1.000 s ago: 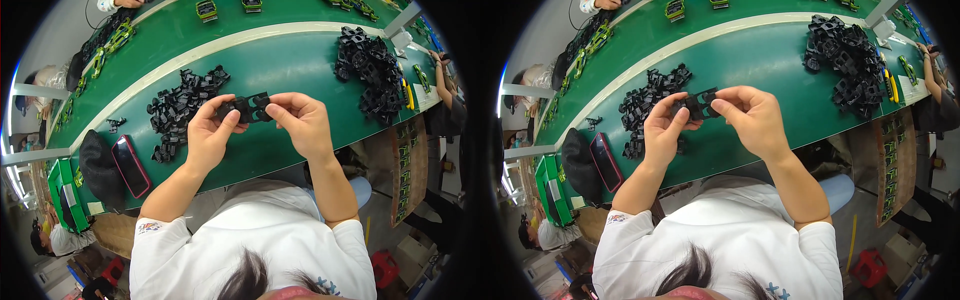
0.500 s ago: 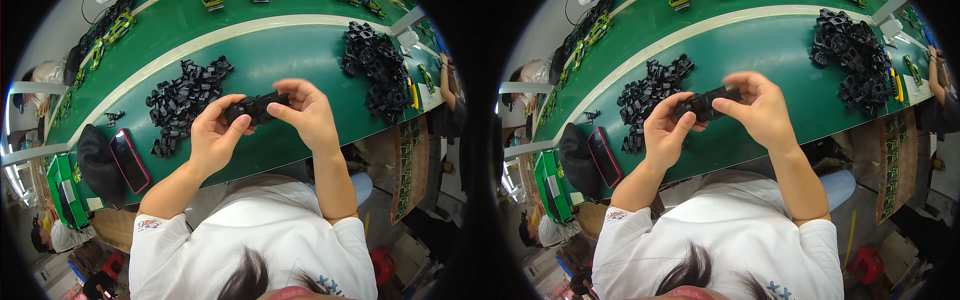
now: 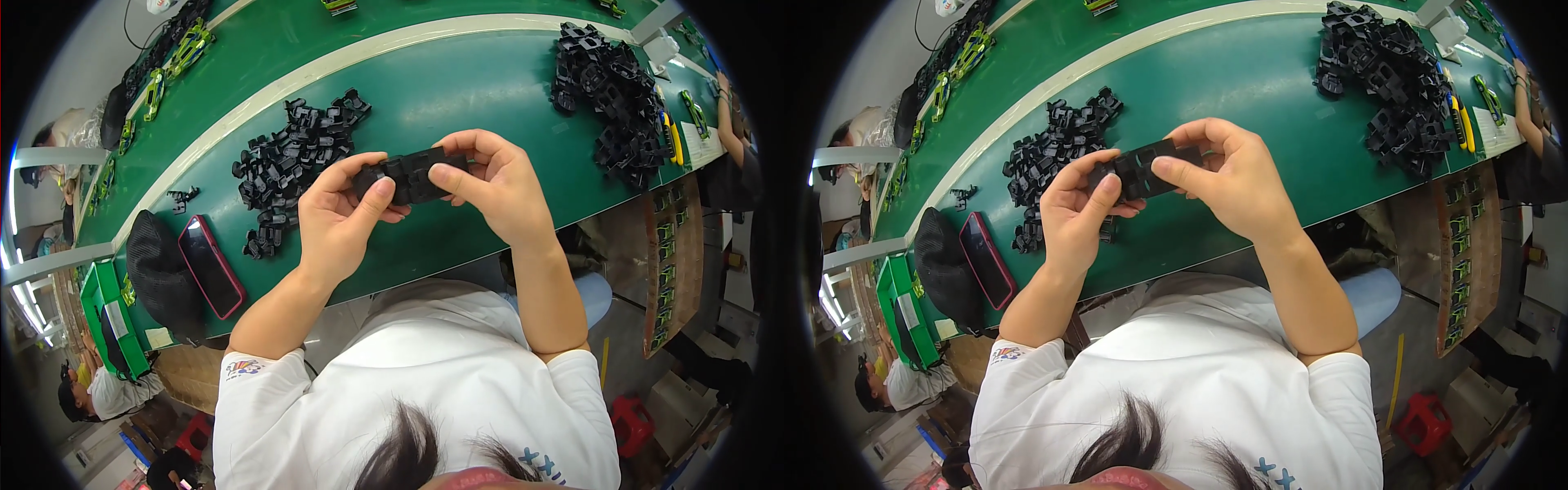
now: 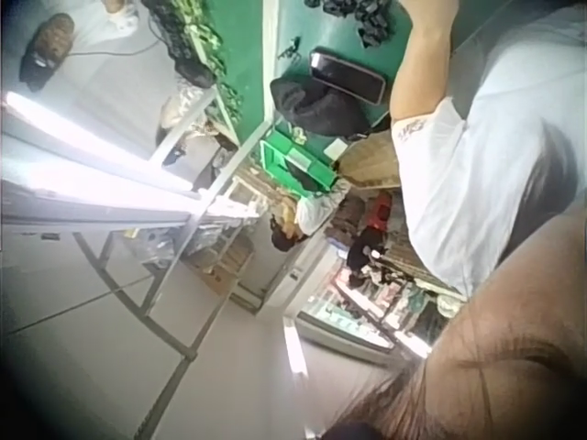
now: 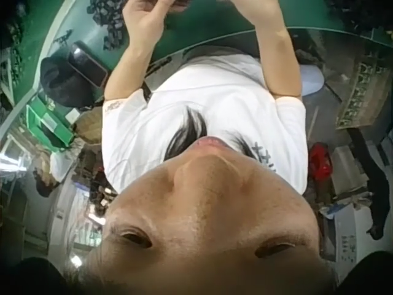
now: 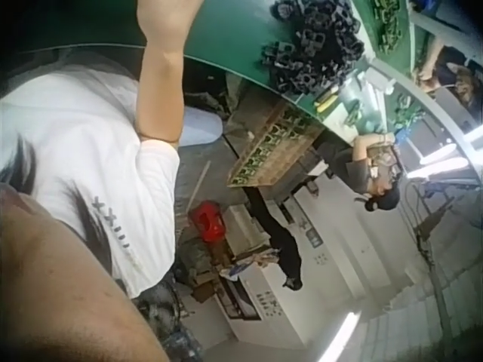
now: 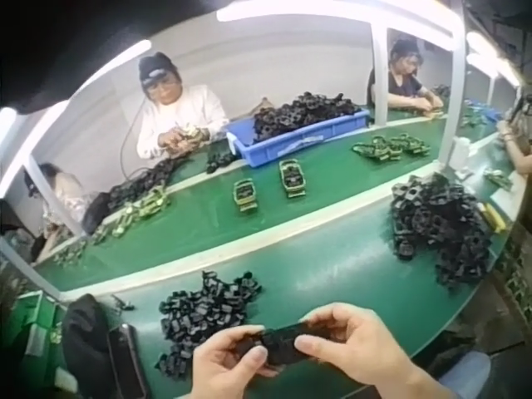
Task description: The person assembles toy car chassis by hand, picking up plastic parts from piles on the workbench, snapping the pieces together, and passing the assembled units along the assembly line.
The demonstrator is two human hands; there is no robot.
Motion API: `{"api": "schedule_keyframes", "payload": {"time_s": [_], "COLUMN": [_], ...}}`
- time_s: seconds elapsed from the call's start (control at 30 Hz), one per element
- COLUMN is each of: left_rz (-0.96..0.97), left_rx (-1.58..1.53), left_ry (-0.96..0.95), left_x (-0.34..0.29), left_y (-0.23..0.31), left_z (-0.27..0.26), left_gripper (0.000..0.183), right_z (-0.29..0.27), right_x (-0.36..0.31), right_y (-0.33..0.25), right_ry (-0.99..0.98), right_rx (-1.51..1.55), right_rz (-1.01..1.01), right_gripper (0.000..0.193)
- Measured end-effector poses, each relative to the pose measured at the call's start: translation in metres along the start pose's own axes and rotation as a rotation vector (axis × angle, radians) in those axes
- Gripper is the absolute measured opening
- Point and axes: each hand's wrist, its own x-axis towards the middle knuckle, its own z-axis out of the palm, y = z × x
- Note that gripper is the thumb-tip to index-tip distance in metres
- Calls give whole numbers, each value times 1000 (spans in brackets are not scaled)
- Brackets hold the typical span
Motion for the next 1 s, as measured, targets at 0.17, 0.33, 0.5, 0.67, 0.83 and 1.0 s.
{"api": "schedule_keyframes", "payload": {"time_s": [0.17,0.33,0.5,0.67,0.83,1.0], "left_rz": [-19,19,0,-116,75,111], "left_rx": [-41,-27,-33,-1,257,149], "left_ry": [2,-48,-46,49,299,620], "left_x": [3,3,3,24,107,278], "left_y": [2,-1,1,14,63,66], "left_z": [0,-4,-6,-15,-67,-155], "left_gripper": [30,31,31,31,35,33], "right_z": [-3,1,-3,-17,-51,-49], "right_x": [2,4,8,17,27,33], "right_y": [7,6,6,11,17,38], "right_ry": [-19,19,-35,0,183,336], "right_rx": [-16,-70,-13,44,48,-145], "right_rz": [-67,-39,-25,-55,-213,-263], "right_gripper": [27,28,29,42,33,19]}}
